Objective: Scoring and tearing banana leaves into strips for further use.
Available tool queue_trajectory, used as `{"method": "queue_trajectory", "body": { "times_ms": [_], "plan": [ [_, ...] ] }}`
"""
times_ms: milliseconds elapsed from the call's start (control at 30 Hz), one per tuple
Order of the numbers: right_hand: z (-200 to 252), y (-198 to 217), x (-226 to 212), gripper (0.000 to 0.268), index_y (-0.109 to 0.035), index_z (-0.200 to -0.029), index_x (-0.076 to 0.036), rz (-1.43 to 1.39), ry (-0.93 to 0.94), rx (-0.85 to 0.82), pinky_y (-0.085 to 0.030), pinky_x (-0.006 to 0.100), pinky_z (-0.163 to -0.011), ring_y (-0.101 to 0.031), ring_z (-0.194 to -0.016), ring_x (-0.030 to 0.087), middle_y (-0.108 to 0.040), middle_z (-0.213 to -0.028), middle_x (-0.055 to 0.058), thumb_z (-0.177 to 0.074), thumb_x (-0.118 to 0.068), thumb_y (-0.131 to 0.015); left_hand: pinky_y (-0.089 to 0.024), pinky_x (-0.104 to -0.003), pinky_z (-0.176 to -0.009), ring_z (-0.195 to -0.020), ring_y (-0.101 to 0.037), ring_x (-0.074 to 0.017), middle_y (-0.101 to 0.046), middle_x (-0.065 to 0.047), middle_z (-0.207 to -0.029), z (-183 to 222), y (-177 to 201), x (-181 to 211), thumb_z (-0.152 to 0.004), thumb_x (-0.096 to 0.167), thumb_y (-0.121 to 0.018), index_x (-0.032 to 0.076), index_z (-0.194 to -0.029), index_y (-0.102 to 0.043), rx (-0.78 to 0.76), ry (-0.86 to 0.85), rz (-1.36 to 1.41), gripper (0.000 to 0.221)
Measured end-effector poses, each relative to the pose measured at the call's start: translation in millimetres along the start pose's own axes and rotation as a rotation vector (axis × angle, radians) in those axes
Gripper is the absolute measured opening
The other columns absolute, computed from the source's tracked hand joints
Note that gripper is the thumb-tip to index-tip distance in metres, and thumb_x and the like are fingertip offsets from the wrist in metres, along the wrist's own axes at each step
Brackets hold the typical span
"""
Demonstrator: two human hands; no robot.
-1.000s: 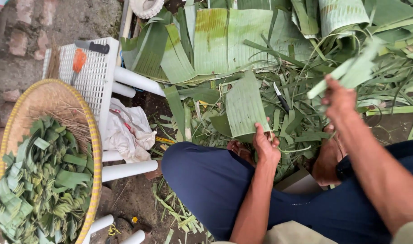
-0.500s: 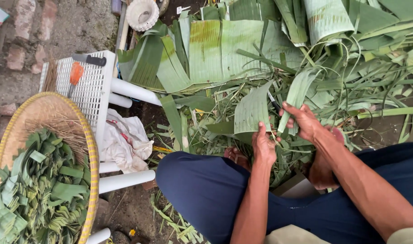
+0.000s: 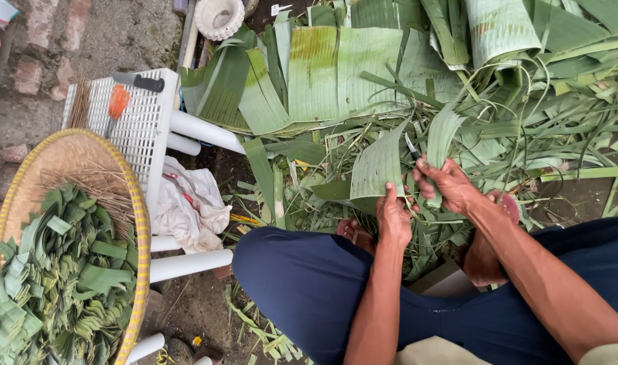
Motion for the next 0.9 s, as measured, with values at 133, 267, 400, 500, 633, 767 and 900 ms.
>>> {"method": "queue_trajectory", "body": {
  "times_ms": [133,267,400,500,633,767,900],
  "plan": [
    [-1.8,12.8,-3.9,0.026,-0.057,-0.096,-0.010,0.061,-0.033,0.068,-0.036,0.020,-0.031,-0.040,-0.044,0.004,-0.050,-0.067,-0.001,-0.102,-0.031,-0.071,-0.057,-0.026,-0.046,-0.068,-0.061,-0.0132,-0.067,-0.004,-0.096,6.9,-5.2,5.6,-0.108,0.040,-0.057,0.003,-0.122,-0.066,-0.007,-0.022,-0.018,0.041],
    [19.5,3.5,-27.2,0.047,-0.057,-0.086,-0.001,0.214,-0.051,0.174,-0.029,0.023,-0.032,-0.036,-0.043,0.004,-0.047,-0.060,0.003,-0.098,-0.041,-0.078,-0.058,-0.026,-0.053,-0.072,-0.064,-0.0134,-0.068,-0.005,-0.098,-16.2,31.0,-22.7,-0.107,0.043,-0.062,0.005,-0.119,-0.069,0.044,-0.075,-0.153,0.041],
    [15.4,11.6,-4.6,0.029,-0.065,-0.076,-0.002,0.369,-0.029,0.179,-0.028,0.022,-0.028,-0.032,-0.033,0.004,-0.044,-0.047,0.001,-0.087,-0.021,-0.084,-0.055,-0.032,-0.066,-0.077,-0.061,-0.0143,-0.067,-0.003,-0.098,-28.8,40.3,-28.9,-0.103,0.047,-0.068,0.009,-0.112,-0.072,0.061,-0.125,-0.456,0.039],
    [2.4,27.4,9.6,0.023,-0.062,-0.076,-0.004,0.408,0.015,0.171,-0.029,0.023,-0.027,-0.033,-0.029,0.007,-0.046,-0.045,0.004,-0.086,-0.012,-0.081,-0.055,-0.027,-0.062,-0.075,-0.066,-0.0132,-0.068,-0.002,-0.095,-49.0,59.6,-60.5,-0.100,0.046,-0.073,0.011,-0.106,-0.071,0.057,-0.050,-0.441,0.036],
    [8.9,9.9,-35.4,0.018,-0.062,-0.076,-0.003,0.480,0.024,0.116,-0.033,0.024,-0.028,-0.035,-0.028,0.007,-0.048,-0.046,0.004,-0.087,-0.005,-0.077,-0.063,-0.058,-0.092,-0.118,-0.064,-0.0458,-0.048,-0.035,-0.133,-1.0,14.9,-2.7,-0.101,0.082,-0.065,-0.014,-0.143,-0.035,-0.142,0.265,0.122,0.109],
    [15.2,-0.5,-51.5,0.029,-0.059,-0.081,-0.003,0.580,-0.164,0.077,-0.032,0.033,-0.036,-0.036,-0.040,0.017,-0.045,-0.052,0.004,-0.091,-0.018,-0.081,-0.041,-0.069,-0.108,-0.136,-0.047,-0.0516,-0.049,-0.037,-0.147,0.4,8.2,3.7,-0.089,0.072,-0.067,-0.008,-0.152,-0.030,0.008,0.496,0.798,0.108],
    [30.7,-9.8,-78.4,0.047,-0.054,-0.063,-0.009,0.671,-0.124,0.168,-0.052,0.040,-0.075,-0.030,-0.032,0.017,-0.042,-0.042,0.001,-0.089,-0.034,-0.085,-0.045,-0.066,-0.108,-0.124,-0.061,-0.0473,-0.065,-0.034,-0.128,-27.3,30.3,12.7,-0.106,0.019,-0.053,-0.004,-0.147,-0.040,0.266,0.264,1.069,0.049]
  ]
}}
Point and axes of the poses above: each hand's wrist, its own z-axis away from the middle knuckle, its own y-axis out of the back of the hand, x = y × z, the point moved 10 cm from there along -z, towards the middle knuckle
